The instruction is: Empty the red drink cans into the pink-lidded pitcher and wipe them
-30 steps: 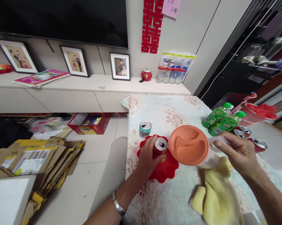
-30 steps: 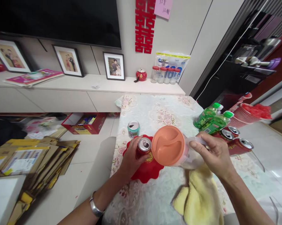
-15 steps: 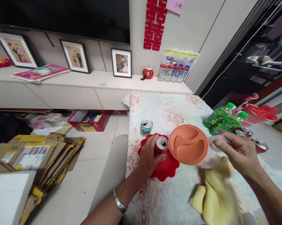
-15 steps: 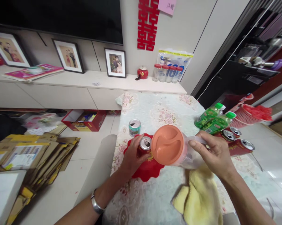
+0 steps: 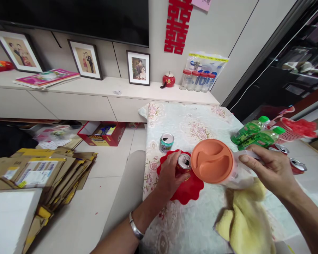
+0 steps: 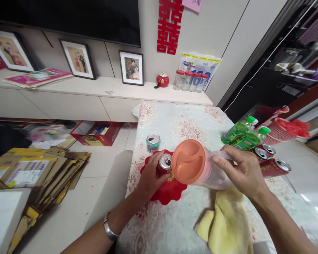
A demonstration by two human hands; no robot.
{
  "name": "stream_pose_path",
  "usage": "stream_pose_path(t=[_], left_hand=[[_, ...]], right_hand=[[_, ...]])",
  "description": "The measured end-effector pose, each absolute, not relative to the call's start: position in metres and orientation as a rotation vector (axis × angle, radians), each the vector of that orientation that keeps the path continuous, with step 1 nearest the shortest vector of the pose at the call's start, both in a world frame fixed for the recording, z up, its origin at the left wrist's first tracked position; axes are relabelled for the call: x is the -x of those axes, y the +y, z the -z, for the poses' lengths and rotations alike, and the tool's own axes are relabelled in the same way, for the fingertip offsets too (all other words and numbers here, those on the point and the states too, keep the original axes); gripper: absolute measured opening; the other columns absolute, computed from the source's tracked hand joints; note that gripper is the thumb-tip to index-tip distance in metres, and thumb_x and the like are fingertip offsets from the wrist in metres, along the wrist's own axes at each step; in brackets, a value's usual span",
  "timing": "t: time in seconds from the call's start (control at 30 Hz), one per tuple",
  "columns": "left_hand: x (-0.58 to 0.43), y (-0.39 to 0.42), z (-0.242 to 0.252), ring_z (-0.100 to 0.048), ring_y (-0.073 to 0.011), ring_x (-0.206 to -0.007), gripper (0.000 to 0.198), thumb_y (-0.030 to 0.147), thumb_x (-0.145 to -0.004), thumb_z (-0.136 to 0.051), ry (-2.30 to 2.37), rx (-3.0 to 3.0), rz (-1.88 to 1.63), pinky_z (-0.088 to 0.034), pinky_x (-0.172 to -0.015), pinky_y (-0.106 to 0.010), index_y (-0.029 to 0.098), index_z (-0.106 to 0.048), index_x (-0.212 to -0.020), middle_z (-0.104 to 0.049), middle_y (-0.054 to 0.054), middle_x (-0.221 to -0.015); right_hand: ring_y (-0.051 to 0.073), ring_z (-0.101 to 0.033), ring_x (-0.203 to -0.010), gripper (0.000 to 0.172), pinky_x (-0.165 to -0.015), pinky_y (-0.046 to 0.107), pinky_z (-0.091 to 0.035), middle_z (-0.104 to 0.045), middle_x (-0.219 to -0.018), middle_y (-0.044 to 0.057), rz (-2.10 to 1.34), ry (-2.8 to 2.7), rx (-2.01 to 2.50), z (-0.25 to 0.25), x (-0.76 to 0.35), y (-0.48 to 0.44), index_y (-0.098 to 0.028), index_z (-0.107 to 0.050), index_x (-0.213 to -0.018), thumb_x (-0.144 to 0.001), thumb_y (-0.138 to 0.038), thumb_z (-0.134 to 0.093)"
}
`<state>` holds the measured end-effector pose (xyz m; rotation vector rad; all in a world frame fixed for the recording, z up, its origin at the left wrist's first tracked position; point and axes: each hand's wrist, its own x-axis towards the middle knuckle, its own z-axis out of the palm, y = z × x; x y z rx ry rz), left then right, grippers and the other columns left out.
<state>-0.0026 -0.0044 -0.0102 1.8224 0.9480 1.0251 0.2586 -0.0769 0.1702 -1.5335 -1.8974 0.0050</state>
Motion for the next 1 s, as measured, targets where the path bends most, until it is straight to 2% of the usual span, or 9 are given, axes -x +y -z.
stream_pose_path(t=[0.4,0.67,1.0], left_hand=[[0.003,-0.006,0.012,-0.056,-0.0349,-0.147,0.079,0.024,-0.085,-0.085,0.921,-1.841,-1.076,-0.046,-0.124,-0.054,0.024,-0.048,-0.155,-0.061,-0.015,-0.154],[0.003,-0.007,0.01,-0.057,-0.0345,-0.146,0.081,0.022,-0.084,-0.084,0.927,-1.861,-1.072,-0.047,-0.124,-0.053,0.026,-0.047,-0.155,-0.062,-0.013,-0.154],[0.002,-0.007,0.009,-0.057,-0.0339,-0.146,0.08,0.02,-0.083,-0.084,0.925,-1.838,-1.062,-0.046,-0.124,-0.054,0.025,-0.047,-0.154,-0.062,-0.013,-0.154]], right_hand=[[0.003,-0.038,-0.047,0.056,-0.045,0.017,-0.03,-0.042,-0.055,-0.003,0.104,-2.059,1.516,-0.176,-0.259,-0.072,-0.014,-0.054,-0.067,-0.107,-0.052,-0.061],[0.002,-0.034,-0.045,0.056,-0.044,0.017,-0.028,-0.039,-0.055,-0.004,0.306,-2.204,1.427,-0.185,-0.256,-0.066,-0.014,-0.054,-0.07,-0.112,-0.051,-0.053],[0.003,-0.034,-0.047,0.054,-0.044,0.018,-0.028,-0.039,-0.056,-0.003,0.256,-2.239,1.428,-0.191,-0.255,-0.064,-0.014,-0.052,-0.069,-0.112,-0.047,-0.054]])
